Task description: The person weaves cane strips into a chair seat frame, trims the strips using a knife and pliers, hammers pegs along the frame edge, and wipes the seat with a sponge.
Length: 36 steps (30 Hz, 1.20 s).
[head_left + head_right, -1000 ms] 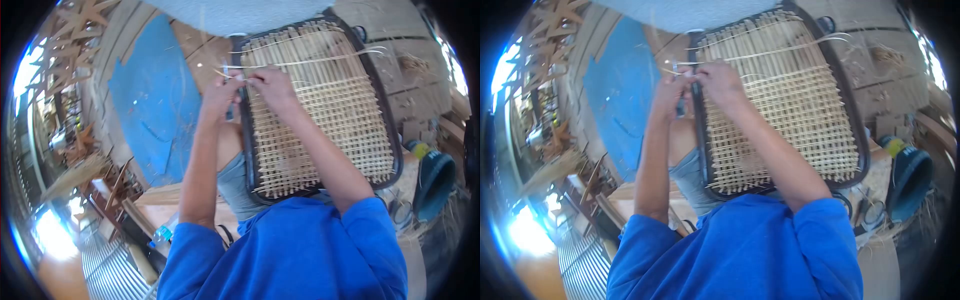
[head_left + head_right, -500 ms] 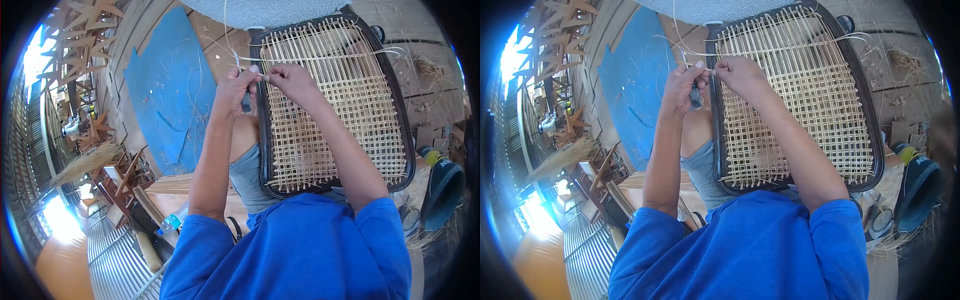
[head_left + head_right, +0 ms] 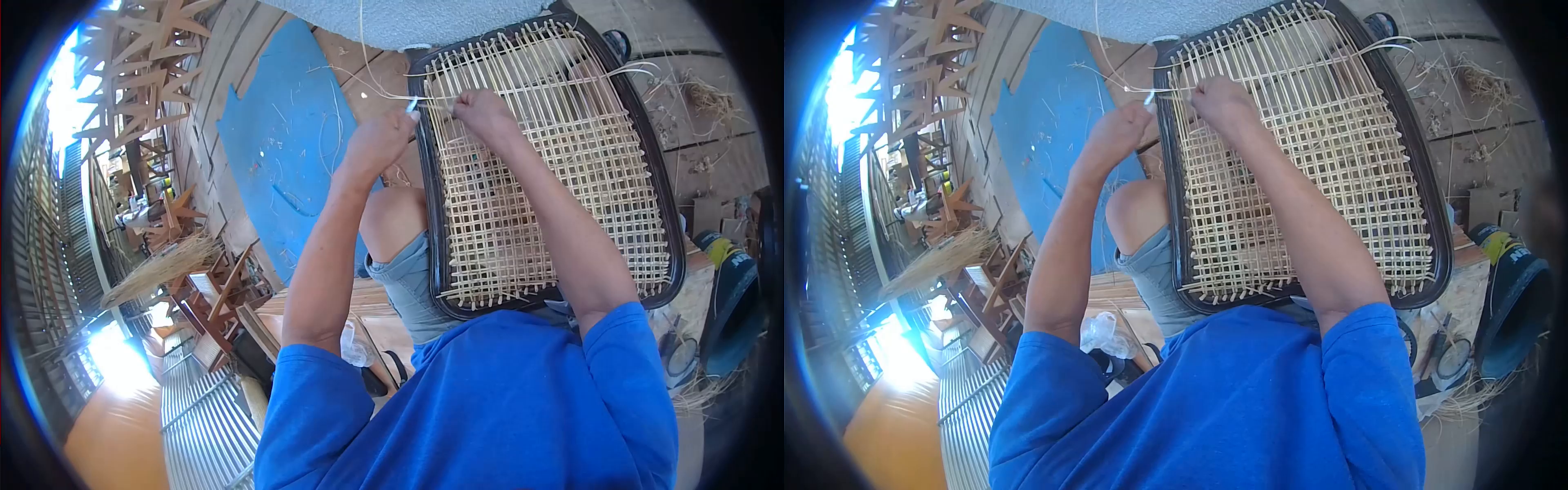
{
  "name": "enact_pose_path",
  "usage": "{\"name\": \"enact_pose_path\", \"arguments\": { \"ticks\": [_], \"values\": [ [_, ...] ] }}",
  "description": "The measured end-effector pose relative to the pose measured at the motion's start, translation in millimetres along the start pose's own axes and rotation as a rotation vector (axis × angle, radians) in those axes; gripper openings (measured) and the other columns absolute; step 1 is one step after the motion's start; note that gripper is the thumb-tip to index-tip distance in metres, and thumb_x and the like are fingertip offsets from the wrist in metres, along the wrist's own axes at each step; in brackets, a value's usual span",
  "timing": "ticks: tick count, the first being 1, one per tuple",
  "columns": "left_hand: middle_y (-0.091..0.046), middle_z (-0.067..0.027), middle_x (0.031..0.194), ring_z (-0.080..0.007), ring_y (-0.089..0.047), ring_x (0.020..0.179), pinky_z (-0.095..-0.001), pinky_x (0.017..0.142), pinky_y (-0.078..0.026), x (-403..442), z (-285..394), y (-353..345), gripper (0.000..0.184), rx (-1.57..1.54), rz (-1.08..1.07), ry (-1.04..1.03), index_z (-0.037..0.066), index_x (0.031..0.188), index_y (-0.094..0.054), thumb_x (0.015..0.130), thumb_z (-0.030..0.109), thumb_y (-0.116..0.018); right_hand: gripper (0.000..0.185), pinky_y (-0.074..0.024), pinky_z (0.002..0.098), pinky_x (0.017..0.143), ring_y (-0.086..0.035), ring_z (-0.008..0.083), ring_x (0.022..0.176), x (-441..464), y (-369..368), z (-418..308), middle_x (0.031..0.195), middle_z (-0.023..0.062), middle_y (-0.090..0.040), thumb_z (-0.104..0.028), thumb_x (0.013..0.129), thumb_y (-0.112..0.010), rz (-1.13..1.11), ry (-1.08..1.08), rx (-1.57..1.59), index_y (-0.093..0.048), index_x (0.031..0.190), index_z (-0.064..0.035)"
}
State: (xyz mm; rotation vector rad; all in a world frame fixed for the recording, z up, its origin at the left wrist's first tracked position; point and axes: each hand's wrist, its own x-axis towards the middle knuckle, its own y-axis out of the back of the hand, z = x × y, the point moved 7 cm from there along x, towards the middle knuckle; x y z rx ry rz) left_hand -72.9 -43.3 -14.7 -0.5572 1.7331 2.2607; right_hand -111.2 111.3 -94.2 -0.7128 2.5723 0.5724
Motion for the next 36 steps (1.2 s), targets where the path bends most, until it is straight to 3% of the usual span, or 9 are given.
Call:
{"name": "enact_pose_path", "arguments": {
  "ticks": [4,7,13,19,25,36],
  "values": [
    [-0.064,-0.0228,0.098,-0.0427,-0.061,0.088,-0.0510,0.076,-0.047,12,11,-6,0.046,0.265,-0.140,0.032,0.003,0.096,-0.061,0.094,0.043,-0.037,0.028,-0.0489,0.0409,0.081,-0.065,0.0322,0.086,4,-6,17,0.091,0.0194,-0.067,-0.023,0.079,-0.053,0.063,-0.027,0.041,-0.068,0.093,-0.0040],
    [-0.065,-0.0201,0.095,-0.0395,-0.063,0.089,-0.0500,0.077,-0.049,15,28,-1,0.038,0.505,-0.157,-0.048,0.005,0.097,-0.062,0.092,0.034,-0.039,0.028,-0.0488,0.0405,0.082,-0.064,0.0331,0.088,5,-4,22,0.092,0.0199,-0.067,-0.023,0.077,-0.055,0.078,-0.054,0.055,-0.068,0.093,-0.0031],
    [-0.067,-0.0186,0.093,-0.0373,-0.064,0.086,-0.0472,0.075,-0.051,35,21,-6,0.029,0.652,-0.227,-0.017,0.004,0.094,-0.066,0.084,0.021,-0.045,0.027,-0.0492,0.0392,0.080,-0.065,0.0320,0.086,1,4,24,0.089,0.0195,-0.067,-0.022,0.075,-0.058,0.084,-0.105,0.111,-0.068,0.091,-0.0020],
    [-0.068,-0.0183,0.093,-0.0342,-0.067,0.086,-0.0458,0.073,-0.053,37,44,-2,0.025,0.699,-0.168,-0.035,0.001,0.089,-0.069,0.080,0.014,-0.050,0.026,-0.0499,0.0387,0.076,-0.066,0.0299,0.080,5,0,31,0.081,0.0158,-0.068,-0.023,0.078,-0.056,0.094,-0.092,0.176,-0.068,0.090,-0.0035],
    [-0.067,-0.0179,0.101,-0.0345,-0.065,0.094,-0.0436,0.079,-0.052,47,30,-13,0.029,0.685,-0.346,0.021,0.002,0.099,-0.068,0.081,0.015,-0.049,0.026,-0.0500,0.0388,0.077,-0.066,0.0297,0.081,9,-3,34,0.082,0.0157,-0.068,-0.025,0.078,-0.056,0.084,-0.106,0.205,-0.068,0.089,-0.0047],
    [-0.067,-0.0146,0.105,-0.0298,-0.065,0.096,-0.0405,0.079,-0.052,53,41,-3,0.029,0.644,-0.197,0.131,0.004,0.100,-0.068,0.080,0.014,-0.050,0.028,-0.0489,0.0388,0.083,-0.065,0.0311,0.086,14,-5,39,0.087,0.0171,-0.068,-0.024,0.077,-0.054,0.111,-0.072,0.182,-0.069,0.091,-0.0049]
  ]
}}
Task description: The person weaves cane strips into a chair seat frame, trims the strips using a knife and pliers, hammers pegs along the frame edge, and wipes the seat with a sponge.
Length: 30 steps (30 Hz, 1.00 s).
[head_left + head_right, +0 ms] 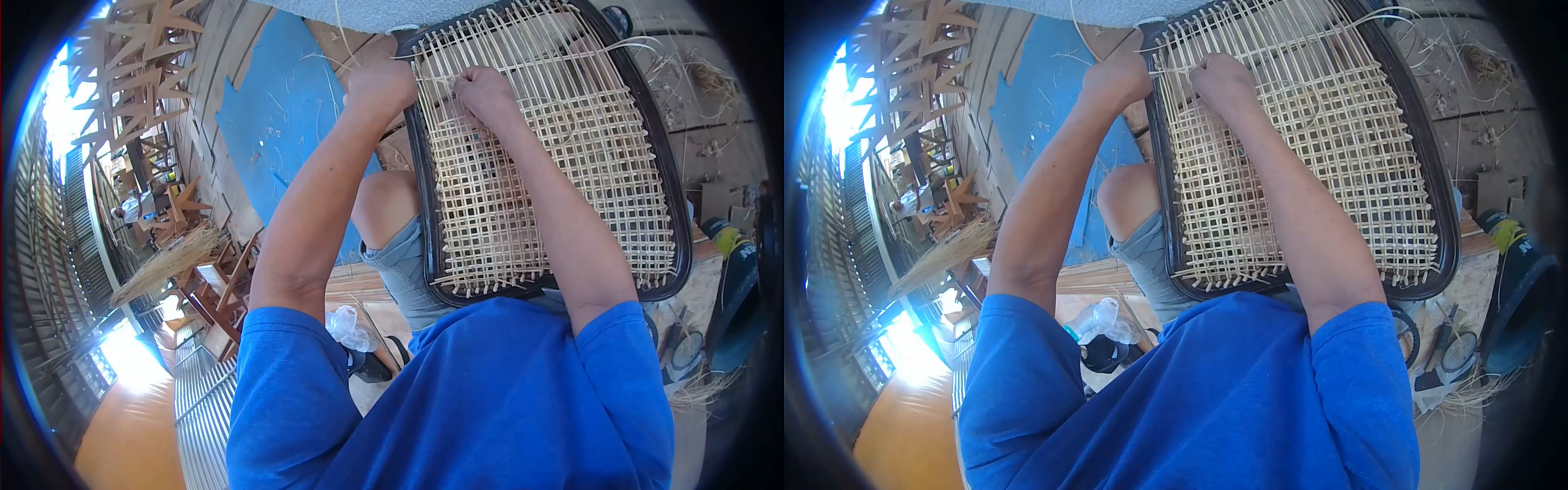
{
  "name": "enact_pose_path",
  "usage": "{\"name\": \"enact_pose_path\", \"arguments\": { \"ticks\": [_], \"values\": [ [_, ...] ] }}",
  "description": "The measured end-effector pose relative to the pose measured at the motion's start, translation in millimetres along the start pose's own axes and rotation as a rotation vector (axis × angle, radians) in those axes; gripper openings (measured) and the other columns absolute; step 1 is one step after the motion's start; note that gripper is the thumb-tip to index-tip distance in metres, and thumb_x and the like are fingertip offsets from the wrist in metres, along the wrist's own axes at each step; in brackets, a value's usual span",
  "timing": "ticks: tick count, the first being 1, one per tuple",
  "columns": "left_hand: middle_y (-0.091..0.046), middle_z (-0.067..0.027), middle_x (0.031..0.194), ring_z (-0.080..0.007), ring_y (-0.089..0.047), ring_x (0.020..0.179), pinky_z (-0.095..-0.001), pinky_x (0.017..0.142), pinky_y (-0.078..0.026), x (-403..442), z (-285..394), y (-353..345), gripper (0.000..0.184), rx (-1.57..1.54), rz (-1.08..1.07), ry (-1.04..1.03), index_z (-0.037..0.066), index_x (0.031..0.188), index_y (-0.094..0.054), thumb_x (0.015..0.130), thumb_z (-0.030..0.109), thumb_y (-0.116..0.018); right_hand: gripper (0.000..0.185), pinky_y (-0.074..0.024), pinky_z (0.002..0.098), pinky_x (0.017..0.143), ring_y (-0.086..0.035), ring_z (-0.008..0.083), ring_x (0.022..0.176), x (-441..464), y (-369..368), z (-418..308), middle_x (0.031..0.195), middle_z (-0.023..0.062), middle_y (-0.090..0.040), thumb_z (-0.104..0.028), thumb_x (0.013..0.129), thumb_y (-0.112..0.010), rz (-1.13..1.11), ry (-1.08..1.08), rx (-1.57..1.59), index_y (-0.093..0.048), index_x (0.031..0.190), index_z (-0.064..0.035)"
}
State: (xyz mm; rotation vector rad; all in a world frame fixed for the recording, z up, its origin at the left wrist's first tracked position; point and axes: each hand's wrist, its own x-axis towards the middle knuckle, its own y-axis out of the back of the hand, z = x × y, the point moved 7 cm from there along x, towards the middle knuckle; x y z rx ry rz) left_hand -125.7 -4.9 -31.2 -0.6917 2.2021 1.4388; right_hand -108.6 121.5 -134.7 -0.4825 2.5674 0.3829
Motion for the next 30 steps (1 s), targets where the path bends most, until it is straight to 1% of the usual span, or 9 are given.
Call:
{"name": "enact_pose_path", "arguments": {
  "ticks": [13,15,17,18,20,22,23,25,30],
  "values": [
    [-0.065,-0.0141,0.111,-0.0310,-0.061,0.104,-0.0403,0.086,-0.050,11,-7,-11,0.034,-0.059,-0.059,0.056,0.005,0.109,-0.066,0.081,0.020,-0.052,0.028,-0.0490,0.0394,0.083,-0.065,0.0311,0.087,-1,2,-1,0.086,0.0177,-0.068,-0.025,0.078,-0.054,0.000,-0.002,0.046,-0.069,0.091,-0.0041],
    [-0.064,-0.0141,0.112,-0.0321,-0.061,0.105,-0.0410,0.087,-0.049,12,-9,-15,0.036,-0.099,-0.009,0.025,0.005,0.110,-0.065,0.082,0.023,-0.053,0.027,-0.0490,0.0374,0.070,-0.063,0.0272,0.073,-3,3,-3,0.077,0.0157,-0.066,-0.024,0.080,-0.055,0.008,0.022,0.034,-0.067,0.091,-0.0026],
    [-0.065,-0.0157,0.108,-0.0334,-0.061,0.101,-0.0420,0.085,-0.049,25,-18,-42,0.032,-0.067,0.007,-0.067,0.003,0.103,-0.065,0.083,0.025,-0.053,0.025,-0.0490,0.0330,0.045,-0.059,0.0191,0.045,-2,3,-6,0.060,0.0112,-0.062,-0.021,0.084,-0.055,0.032,0.073,0.003,-0.064,0.093,0.0000],
    [-0.065,-0.0172,0.103,-0.0341,-0.062,0.096,-0.0427,0.083,-0.050,44,-29,-76,0.030,-0.016,-0.004,-0.143,0.001,0.095,-0.065,0.083,0.025,-0.052,0.025,-0.0499,0.0337,0.049,-0.060,0.0201,0.047,-2,3,-8,0.061,0.0120,-0.062,-0.021,0.083,-0.055,0.036,0.081,-0.063,-0.065,0.092,-0.0002],
    [-0.066,-0.0189,0.096,-0.0358,-0.063,0.089,-0.0441,0.080,-0.050,37,-29,-78,0.032,-0.056,-0.051,-0.189,-0.001,0.086,-0.065,0.084,0.028,-0.051,0.026,-0.0517,0.0351,0.056,-0.062,0.0222,0.051,-2,3,-14,0.063,0.0136,-0.063,-0.022,0.081,-0.056,0.042,0.097,-0.198,-0.065,0.091,-0.0005],
    [-0.067,-0.0193,0.090,-0.0377,-0.063,0.085,-0.0458,0.078,-0.049,-15,-11,-30,0.036,-0.239,-0.127,-0.129,-0.001,0.083,-0.064,0.085,0.032,-0.050,0.029,-0.0503,0.0390,0.073,-0.064,0.0310,0.076,-3,1,-16,0.079,0.0198,-0.065,-0.021,0.075,-0.056,-0.016,0.019,-0.170,-0.067,0.089,0.0013],
    [-0.066,-0.0208,0.092,-0.0383,-0.062,0.087,-0.0453,0.079,-0.049,-16,-12,-32,0.038,-0.248,-0.103,-0.130,-0.001,0.084,-0.065,0.086,0.032,-0.048,0.030,-0.0496,0.0409,0.081,-0.065,0.0354,0.088,-3,-1,-16,0.087,0.0229,-0.066,-0.021,0.072,-0.056,-0.048,-0.019,-0.158,-0.068,0.088,0.0022],
    [-0.064,-0.0237,0.096,-0.0394,-0.061,0.092,-0.0443,0.083,-0.048,-15,-14,-34,0.041,-0.267,-0.052,-0.128,-0.001,0.087,-0.068,0.086,0.033,-0.045,0.030,-0.0502,0.0407,0.079,-0.065,0.0346,0.085,-2,-1,-17,0.085,0.0227,-0.066,-0.021,0.072,-0.056,-0.046,0.000,-0.185,-0.068,0.087,0.0024],
    [-0.065,-0.0222,0.095,-0.0384,-0.062,0.090,-0.0449,0.081,-0.049,-11,-16,-36,0.037,-0.216,-0.018,-0.134,0.000,0.088,-0.068,0.082,0.028,-0.046,0.029,-0.0512,0.0400,0.076,-0.066,0.0326,0.076,-10,5,-22,0.078,0.0206,-0.066,-0.022,0.071,-0.057,-0.070,-0.027,-0.113,-0.068,0.084,0.0017]
  ]
}}
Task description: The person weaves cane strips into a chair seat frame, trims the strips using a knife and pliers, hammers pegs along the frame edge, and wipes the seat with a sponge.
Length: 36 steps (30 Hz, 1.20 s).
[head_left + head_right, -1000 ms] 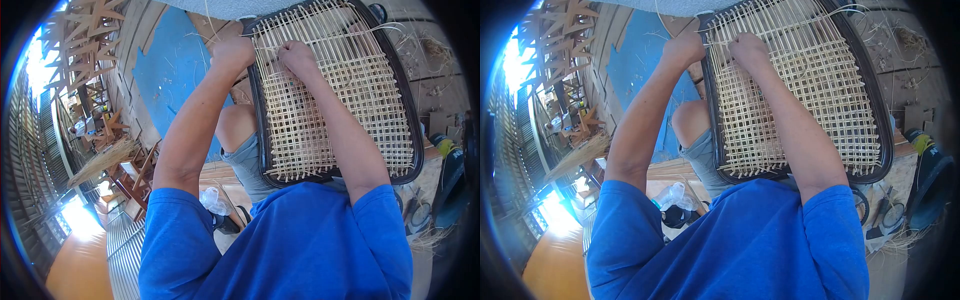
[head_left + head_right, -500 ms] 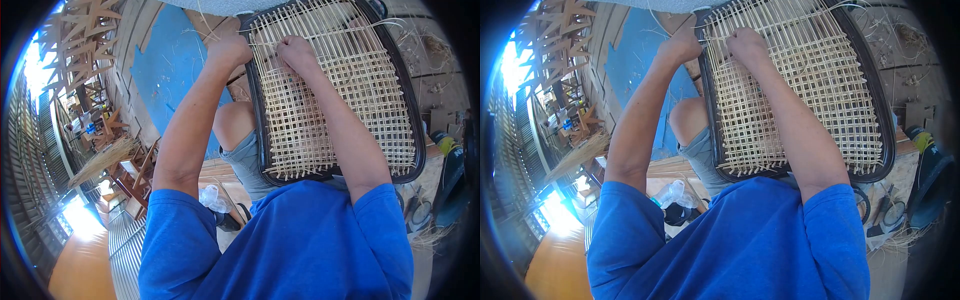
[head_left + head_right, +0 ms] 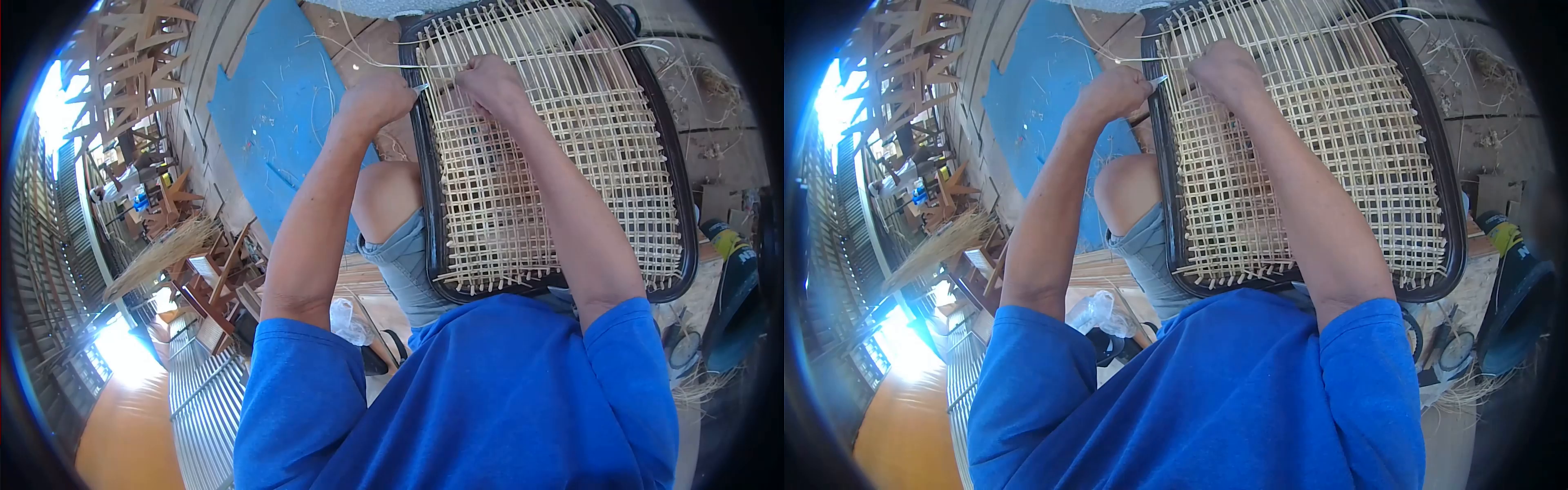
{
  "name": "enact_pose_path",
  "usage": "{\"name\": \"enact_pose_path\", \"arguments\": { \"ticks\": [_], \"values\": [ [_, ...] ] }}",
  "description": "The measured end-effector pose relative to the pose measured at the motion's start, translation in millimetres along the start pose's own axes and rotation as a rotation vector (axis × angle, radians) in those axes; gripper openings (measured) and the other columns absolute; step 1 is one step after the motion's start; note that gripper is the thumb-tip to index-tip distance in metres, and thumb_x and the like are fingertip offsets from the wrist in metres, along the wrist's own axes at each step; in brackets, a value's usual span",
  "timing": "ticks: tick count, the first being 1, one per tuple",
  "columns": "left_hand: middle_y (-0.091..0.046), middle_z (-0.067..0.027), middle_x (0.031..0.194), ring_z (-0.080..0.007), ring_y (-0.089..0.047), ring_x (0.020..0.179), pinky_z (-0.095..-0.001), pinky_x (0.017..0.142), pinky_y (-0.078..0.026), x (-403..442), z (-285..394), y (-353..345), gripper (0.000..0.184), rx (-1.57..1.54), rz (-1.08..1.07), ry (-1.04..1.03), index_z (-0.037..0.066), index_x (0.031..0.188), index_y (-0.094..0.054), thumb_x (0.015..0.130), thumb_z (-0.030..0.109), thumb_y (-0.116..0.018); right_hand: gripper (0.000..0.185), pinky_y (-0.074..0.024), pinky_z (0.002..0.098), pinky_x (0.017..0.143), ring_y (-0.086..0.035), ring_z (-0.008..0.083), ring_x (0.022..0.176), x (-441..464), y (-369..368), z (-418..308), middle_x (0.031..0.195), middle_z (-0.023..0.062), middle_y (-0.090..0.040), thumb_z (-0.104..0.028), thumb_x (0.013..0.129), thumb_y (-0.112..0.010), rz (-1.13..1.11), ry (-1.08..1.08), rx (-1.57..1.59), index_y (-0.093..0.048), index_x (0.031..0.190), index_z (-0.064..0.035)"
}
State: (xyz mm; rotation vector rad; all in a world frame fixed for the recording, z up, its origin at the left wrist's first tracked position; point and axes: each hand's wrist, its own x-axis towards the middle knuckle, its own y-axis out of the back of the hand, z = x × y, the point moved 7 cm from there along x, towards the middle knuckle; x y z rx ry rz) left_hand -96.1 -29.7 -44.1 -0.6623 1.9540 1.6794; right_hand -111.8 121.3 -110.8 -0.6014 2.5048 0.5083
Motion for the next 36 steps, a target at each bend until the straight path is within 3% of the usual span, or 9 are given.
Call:
{"name": "enact_pose_path", "arguments": {
  "ticks": [2,5,11,14,17,23,29,35,36],
  "values": [
    [-0.065,-0.0221,0.095,-0.0381,-0.062,0.091,-0.0449,0.081,-0.049,1,0,-1,0.035,0.006,-0.001,-0.016,0.000,0.088,-0.068,0.081,0.027,-0.046,0.029,-0.0513,0.0397,0.075,-0.066,0.0319,0.074,4,-4,4,0.076,0.0194,-0.066,-0.022,0.072,-0.057,-0.006,-0.011,0.008,-0.068,0.084,0.0017],
    [-0.065,-0.0217,0.096,-0.0375,-0.062,0.092,-0.0448,0.081,-0.049,4,-3,-7,0.035,0.004,-0.007,-0.042,0.000,0.089,-0.068,0.081,0.027,-0.047,0.018,-0.0485,0.0321,0.047,-0.057,0.0191,0.042,7,-7,2,0.051,0.0092,-0.058,-0.015,0.077,-0.054,-0.002,0.042,-0.028,-0.066,0.082,-0.0022],
    [-0.065,-0.0206,0.095,-0.0371,-0.062,0.090,-0.0443,0.080,-0.048,-15,-2,6,0.039,-0.034,-0.014,0.012,0.002,0.096,-0.064,0.084,0.038,-0.054,0.019,-0.0514,0.0332,0.050,-0.061,0.0211,0.049,36,-22,1,0.061,0.0139,-0.061,-0.013,0.079,-0.054,-0.004,0.106,-0.295,-0.065,0.086,0.0004],
    [-0.066,-0.0198,0.092,-0.0364,-0.063,0.089,-0.0435,0.078,-0.048,-18,-13,2,0.039,-0.100,0.047,0.001,0.003,0.098,-0.064,0.082,0.038,-0.058,0.021,-0.0539,0.0367,0.055,-0.065,0.0259,0.056,25,-19,-4,0.071,0.0176,-0.065,-0.011,0.078,-0.054,-0.173,-0.034,-0.279,-0.065,0.091,0.0009],
    [-0.066,-0.0187,0.089,-0.0354,-0.063,0.087,-0.0429,0.077,-0.048,-13,-19,2,0.038,-0.192,0.130,0.034,0.004,0.100,-0.064,0.082,0.037,-0.058,0.022,-0.0547,0.0368,0.055,-0.066,0.0288,0.062,23,-19,-10,0.080,0.0181,-0.066,-0.010,0.079,-0.054,-0.089,0.041,-0.357,-0.065,0.095,0.0004],
    [-0.066,-0.0169,0.084,-0.0342,-0.063,0.083,-0.0425,0.074,-0.048,-11,-28,3,0.034,-0.246,0.271,0.123,0.008,0.102,-0.064,0.083,0.035,-0.057,0.024,-0.0530,0.0402,0.071,-0.067,0.0300,0.082,14,-24,-12,0.094,0.0168,-0.066,-0.019,0.085,-0.052,-0.054,0.086,-0.413,-0.065,0.099,-0.0045],
    [-0.066,-0.0183,0.086,-0.0364,-0.063,0.084,-0.0449,0.074,-0.048,-10,-10,-7,0.030,-0.220,0.213,0.058,0.009,0.100,-0.062,0.083,0.034,-0.057,0.027,-0.0487,0.0418,0.082,-0.063,0.0309,0.096,5,-28,-20,0.098,0.0145,-0.066,-0.027,0.085,-0.056,-0.045,0.111,-0.470,-0.066,0.100,-0.0072],
    [-0.065,-0.0209,0.087,-0.0393,-0.062,0.084,-0.0494,0.074,-0.048,-10,1,-12,0.030,-0.103,0.222,0.068,0.005,0.093,-0.060,0.083,0.032,-0.054,0.025,-0.0488,0.0421,0.082,-0.063,0.0313,0.093,0,-27,-29,0.094,0.0160,-0.066,-0.025,0.085,-0.057,-0.079,0.117,-0.546,-0.066,0.096,-0.0048],
    [-0.065,-0.0212,0.086,-0.0396,-0.062,0.084,-0.0498,0.073,-0.048,-15,0,-11,0.030,-0.099,0.217,0.064,0.004,0.093,-0.060,0.083,0.032,-0.053,0.023,-0.0487,0.0427,0.082,-0.063,0.0313,0.092,-5,-22,-36,0.093,0.0160,-0.066,-0.023,0.084,-0.057,-0.055,0.225,-0.625,-0.066,0.095,-0.0049]
  ]
}}
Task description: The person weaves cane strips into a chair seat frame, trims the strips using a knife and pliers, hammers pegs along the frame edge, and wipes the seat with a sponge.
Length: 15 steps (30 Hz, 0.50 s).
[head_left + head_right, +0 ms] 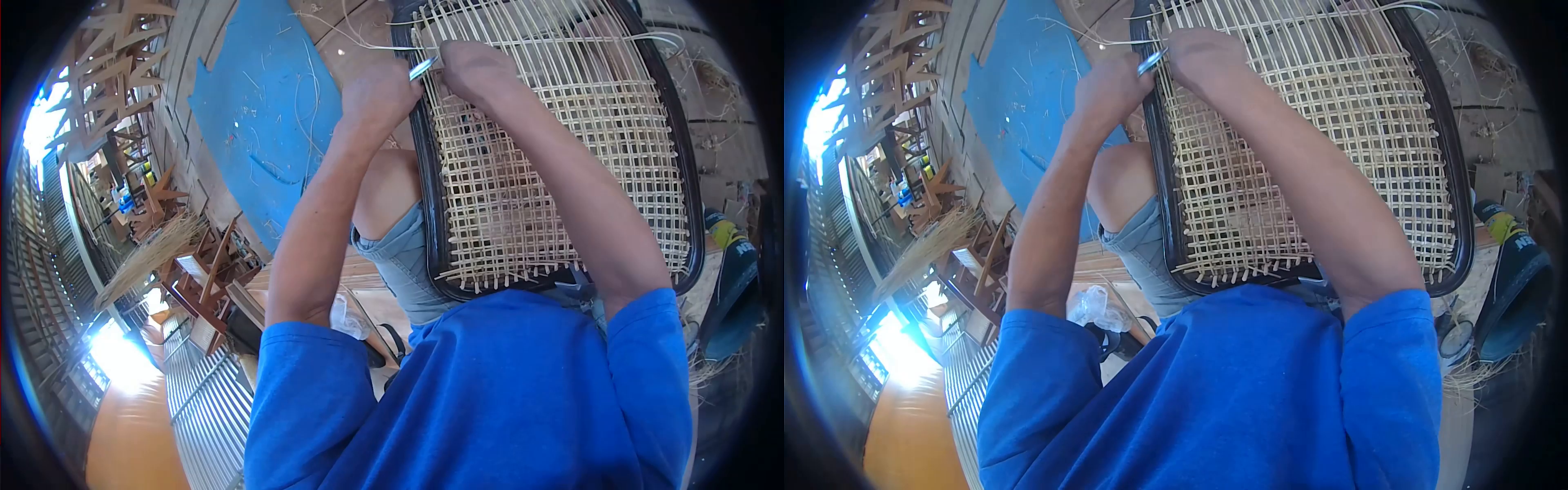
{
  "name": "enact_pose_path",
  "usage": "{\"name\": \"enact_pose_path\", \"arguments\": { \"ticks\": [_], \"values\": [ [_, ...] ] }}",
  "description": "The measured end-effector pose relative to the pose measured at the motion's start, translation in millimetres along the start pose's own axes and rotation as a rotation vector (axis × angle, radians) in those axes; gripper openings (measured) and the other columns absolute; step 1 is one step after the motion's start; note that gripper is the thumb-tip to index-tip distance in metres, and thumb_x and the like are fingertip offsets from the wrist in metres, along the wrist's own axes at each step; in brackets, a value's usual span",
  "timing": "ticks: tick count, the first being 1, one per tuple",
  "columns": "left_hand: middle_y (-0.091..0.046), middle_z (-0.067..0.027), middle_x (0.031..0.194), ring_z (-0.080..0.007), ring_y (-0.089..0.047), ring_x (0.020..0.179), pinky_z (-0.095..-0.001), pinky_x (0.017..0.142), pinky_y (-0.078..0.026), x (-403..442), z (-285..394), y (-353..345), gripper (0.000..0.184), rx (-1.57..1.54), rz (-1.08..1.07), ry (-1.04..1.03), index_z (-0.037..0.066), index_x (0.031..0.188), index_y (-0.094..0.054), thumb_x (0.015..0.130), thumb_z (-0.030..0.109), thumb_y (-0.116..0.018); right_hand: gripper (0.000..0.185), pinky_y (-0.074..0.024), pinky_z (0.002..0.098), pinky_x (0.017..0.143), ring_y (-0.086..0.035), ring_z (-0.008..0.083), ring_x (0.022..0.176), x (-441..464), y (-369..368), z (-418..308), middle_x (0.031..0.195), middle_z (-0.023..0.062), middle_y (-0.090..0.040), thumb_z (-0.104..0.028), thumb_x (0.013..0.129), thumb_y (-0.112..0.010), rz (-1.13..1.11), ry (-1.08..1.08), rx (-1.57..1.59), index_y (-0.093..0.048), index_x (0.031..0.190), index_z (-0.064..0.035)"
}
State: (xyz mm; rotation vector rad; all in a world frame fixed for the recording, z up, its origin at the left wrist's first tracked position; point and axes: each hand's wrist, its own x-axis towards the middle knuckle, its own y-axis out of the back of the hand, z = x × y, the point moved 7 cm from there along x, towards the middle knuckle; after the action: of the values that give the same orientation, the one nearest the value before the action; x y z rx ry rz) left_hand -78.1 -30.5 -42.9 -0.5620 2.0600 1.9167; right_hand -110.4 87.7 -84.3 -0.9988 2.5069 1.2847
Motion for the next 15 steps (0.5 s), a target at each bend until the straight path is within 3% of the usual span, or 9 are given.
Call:
{"name": "enact_pose_path", "arguments": {
  "ticks": [2,3,8,11,15],
  "values": [
    [-0.065,-0.0221,0.085,-0.0406,-0.062,0.082,-0.0503,0.072,-0.048,-18,-19,5,0.031,-0.003,0.028,-0.003,0.003,0.092,-0.060,0.082,0.031,-0.051,0.019,-0.0484,0.0439,0.081,-0.063,0.0314,0.091,-15,16,-6,0.091,0.0158,-0.066,-0.019,0.083,-0.057,0.079,0.192,-0.166,-0.065,0.093,-0.0051],
    [-0.064,-0.0227,0.084,-0.0413,-0.062,0.081,-0.0503,0.072,-0.048,-31,-39,9,0.030,-0.010,0.065,-0.007,0.002,0.091,-0.060,0.081,0.030,-0.050,0.017,-0.0480,0.0441,0.082,-0.063,0.0313,0.091,-16,21,-5,0.091,0.0154,-0.066,-0.017,0.083,-0.056,0.064,0.192,-0.209,-0.065,0.093,-0.0057],
    [-0.063,-0.0258,0.084,-0.0433,-0.060,0.083,-0.0521,0.073,-0.046,-84,-164,8,0.032,0.155,-0.075,0.374,0.001,0.090,-0.058,0.082,0.031,-0.048,0.016,-0.0463,0.0435,0.086,-0.062,0.0302,0.095,-22,27,3,0.096,0.0147,-0.065,-0.014,0.081,-0.057,-0.038,0.113,-0.302,-0.064,0.093,-0.0064],
    [-0.063,-0.0264,0.086,-0.0439,-0.060,0.086,-0.0525,0.076,-0.046,-116,-227,-2,0.034,0.183,-0.017,0.491,0.001,0.092,-0.059,0.083,0.032,-0.048,0.012,-0.0462,0.0415,0.085,-0.060,0.0297,0.093,-16,13,12,0.096,0.0149,-0.062,-0.014,0.081,-0.057,0.136,0.231,-0.214,-0.062,0.088,-0.0048],
    [-0.064,-0.0259,0.090,-0.0441,-0.060,0.089,-0.0524,0.079,-0.046,-150,-287,-18,0.037,0.228,-0.021,0.606,0.002,0.096,-0.059,0.083,0.034,-0.047,0.012,-0.0466,0.0403,0.081,-0.058,0.0295,0.089,-23,10,6,0.092,0.0140,-0.059,-0.015,0.081,-0.059,0.118,0.219,0.068,-0.060,0.083,-0.0030]
  ]
}}
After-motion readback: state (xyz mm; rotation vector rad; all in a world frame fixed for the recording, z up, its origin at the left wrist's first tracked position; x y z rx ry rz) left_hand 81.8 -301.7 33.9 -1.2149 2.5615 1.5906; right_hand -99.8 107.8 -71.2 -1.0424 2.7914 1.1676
